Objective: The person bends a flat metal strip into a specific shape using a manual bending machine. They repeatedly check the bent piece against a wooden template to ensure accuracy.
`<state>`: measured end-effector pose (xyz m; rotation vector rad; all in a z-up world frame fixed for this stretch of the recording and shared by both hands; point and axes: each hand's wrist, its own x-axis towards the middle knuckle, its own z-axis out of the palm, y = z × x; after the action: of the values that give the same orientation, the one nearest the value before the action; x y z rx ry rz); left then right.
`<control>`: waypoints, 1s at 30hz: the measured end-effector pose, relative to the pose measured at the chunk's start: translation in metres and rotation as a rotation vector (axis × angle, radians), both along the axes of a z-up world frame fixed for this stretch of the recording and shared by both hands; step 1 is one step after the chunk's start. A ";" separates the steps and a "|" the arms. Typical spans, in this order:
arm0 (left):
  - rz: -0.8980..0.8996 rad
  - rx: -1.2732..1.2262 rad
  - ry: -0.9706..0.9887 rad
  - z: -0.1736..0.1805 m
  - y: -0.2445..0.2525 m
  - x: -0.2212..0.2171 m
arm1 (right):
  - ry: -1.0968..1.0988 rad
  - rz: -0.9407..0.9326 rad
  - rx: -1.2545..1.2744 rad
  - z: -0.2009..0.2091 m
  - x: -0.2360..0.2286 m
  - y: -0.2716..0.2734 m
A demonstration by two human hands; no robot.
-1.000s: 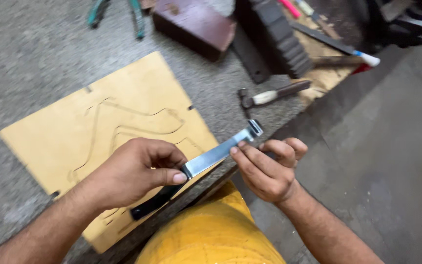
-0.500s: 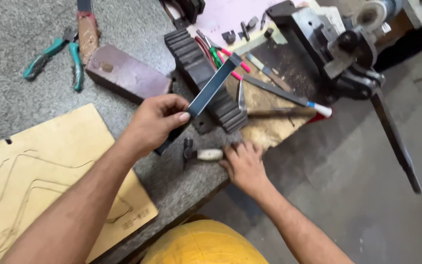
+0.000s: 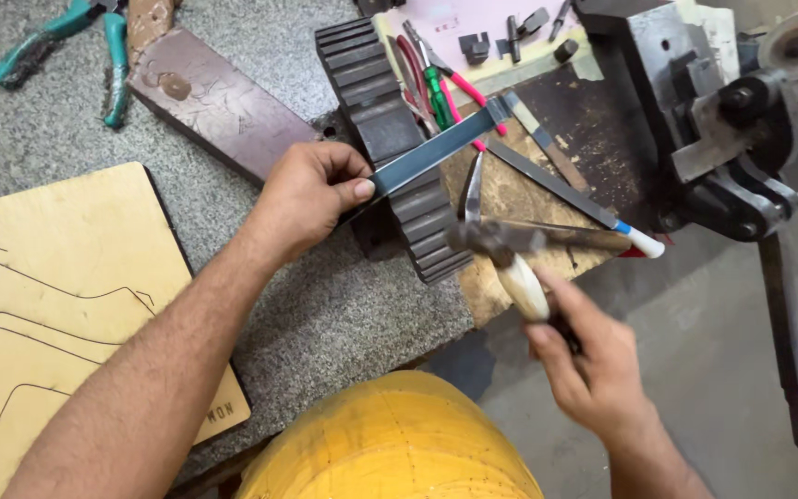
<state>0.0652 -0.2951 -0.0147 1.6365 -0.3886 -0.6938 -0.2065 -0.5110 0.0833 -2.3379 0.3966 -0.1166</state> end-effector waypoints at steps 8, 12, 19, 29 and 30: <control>-0.005 0.179 -0.033 0.017 0.002 0.001 | -0.101 0.300 -0.269 0.016 0.097 0.022; 0.010 0.214 -0.023 0.023 0.001 0.001 | -0.165 0.324 -0.330 0.020 0.103 0.025; 0.008 0.200 -0.039 0.023 0.002 0.001 | -0.069 0.290 -0.292 0.027 0.108 0.029; -0.014 0.151 -0.153 -0.006 0.007 0.000 | -0.242 0.247 -0.167 0.024 0.078 0.027; -0.043 0.102 -0.205 -0.012 0.006 0.001 | -0.305 0.222 -0.139 0.024 0.067 0.027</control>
<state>0.0665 -0.2890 -0.0263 1.8071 -0.5455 -0.5873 -0.1394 -0.4836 0.1075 -2.4315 -0.0225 -0.3978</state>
